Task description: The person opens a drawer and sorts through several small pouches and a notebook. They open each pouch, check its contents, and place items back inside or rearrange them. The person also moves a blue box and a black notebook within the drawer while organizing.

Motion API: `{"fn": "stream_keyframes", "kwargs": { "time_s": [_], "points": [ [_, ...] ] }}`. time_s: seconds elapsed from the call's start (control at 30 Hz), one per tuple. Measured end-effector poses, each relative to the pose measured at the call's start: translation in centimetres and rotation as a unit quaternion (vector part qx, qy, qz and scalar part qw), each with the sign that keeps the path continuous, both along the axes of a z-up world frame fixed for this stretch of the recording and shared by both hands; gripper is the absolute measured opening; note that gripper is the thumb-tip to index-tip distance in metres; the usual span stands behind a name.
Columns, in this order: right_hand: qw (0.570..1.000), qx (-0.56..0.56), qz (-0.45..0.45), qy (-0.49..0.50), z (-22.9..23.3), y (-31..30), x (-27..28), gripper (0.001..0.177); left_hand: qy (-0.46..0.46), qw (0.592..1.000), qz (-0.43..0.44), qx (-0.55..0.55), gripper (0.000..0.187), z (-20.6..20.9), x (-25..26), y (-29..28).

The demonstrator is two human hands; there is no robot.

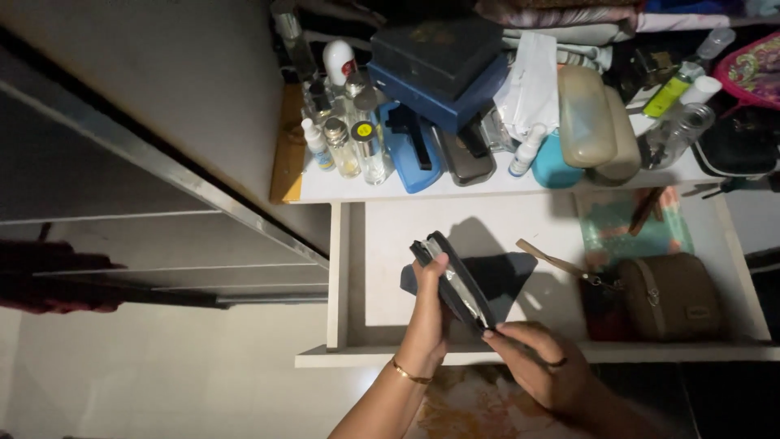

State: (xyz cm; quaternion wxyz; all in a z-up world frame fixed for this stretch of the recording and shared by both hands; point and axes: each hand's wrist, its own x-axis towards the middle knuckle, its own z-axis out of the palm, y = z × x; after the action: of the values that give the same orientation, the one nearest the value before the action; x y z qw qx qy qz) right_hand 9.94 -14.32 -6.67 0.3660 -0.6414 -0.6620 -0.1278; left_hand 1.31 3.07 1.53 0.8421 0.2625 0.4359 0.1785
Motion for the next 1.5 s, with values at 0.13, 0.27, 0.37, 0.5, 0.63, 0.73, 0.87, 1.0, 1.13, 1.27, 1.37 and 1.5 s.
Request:
{"fn": "stream_keyframes", "kwargs": {
  "time_s": [0.13,0.27,0.37,0.5,0.63,0.73,0.87,1.0,1.13,1.27,1.37,1.5],
  "points": [
    [0.998,-0.010,0.053,-0.041,1.9,-0.1,0.1,0.035,0.016,0.999,0.018,-0.026,0.053,0.1,0.2,-0.1],
    [0.997,-0.033,0.038,-0.058,1.7,-0.6,0.7,0.029,0.029,0.999,-0.007,-0.030,0.057,-0.5,0.6,-0.6],
    [0.992,0.003,0.085,-0.089,3.4,-0.1,0.9,0.016,0.030,0.999,-0.020,0.011,0.053,-0.6,1.1,-1.0],
    [0.996,0.051,0.047,-0.055,2.3,-0.5,1.7,0.015,0.052,0.987,-0.092,0.121,0.070,-1.2,1.6,-2.1],
    [0.986,0.053,-0.120,0.104,3.4,0.0,1.4,0.021,-0.042,0.935,-0.168,0.308,0.057,-2.5,1.5,-3.2],
    [0.976,0.043,-0.174,0.123,6.2,0.4,3.7,0.015,-0.074,0.895,-0.240,0.369,0.060,-2.4,1.8,-4.2],
    [0.956,0.022,-0.208,0.205,8.2,0.2,6.3,0.008,-0.062,0.841,-0.275,0.462,0.066,-1.1,2.4,-4.4],
    [0.890,-0.121,-0.110,0.425,6.0,-1.1,10.1,0.010,0.005,0.721,-0.421,0.550,0.089,0.8,2.8,-3.8],
    [0.808,-0.187,-0.018,0.558,4.1,-2.9,12.6,0.010,0.001,0.670,-0.511,0.539,0.120,3.8,4.1,-4.2],
    [0.829,-0.103,-0.107,0.539,1.6,-4.6,14.0,0.010,0.030,0.623,-0.595,0.507,0.146,3.0,6.3,-4.5],
    [0.819,-0.038,-0.191,0.540,-1.3,-7.0,16.1,0.009,0.105,0.580,-0.603,0.538,0.135,0.3,8.4,-4.5],
    [0.780,0.004,-0.228,0.582,-2.6,-9.3,17.0,0.016,0.022,0.755,-0.551,0.353,0.085,-3.3,11.8,-4.9]
  ]
}}
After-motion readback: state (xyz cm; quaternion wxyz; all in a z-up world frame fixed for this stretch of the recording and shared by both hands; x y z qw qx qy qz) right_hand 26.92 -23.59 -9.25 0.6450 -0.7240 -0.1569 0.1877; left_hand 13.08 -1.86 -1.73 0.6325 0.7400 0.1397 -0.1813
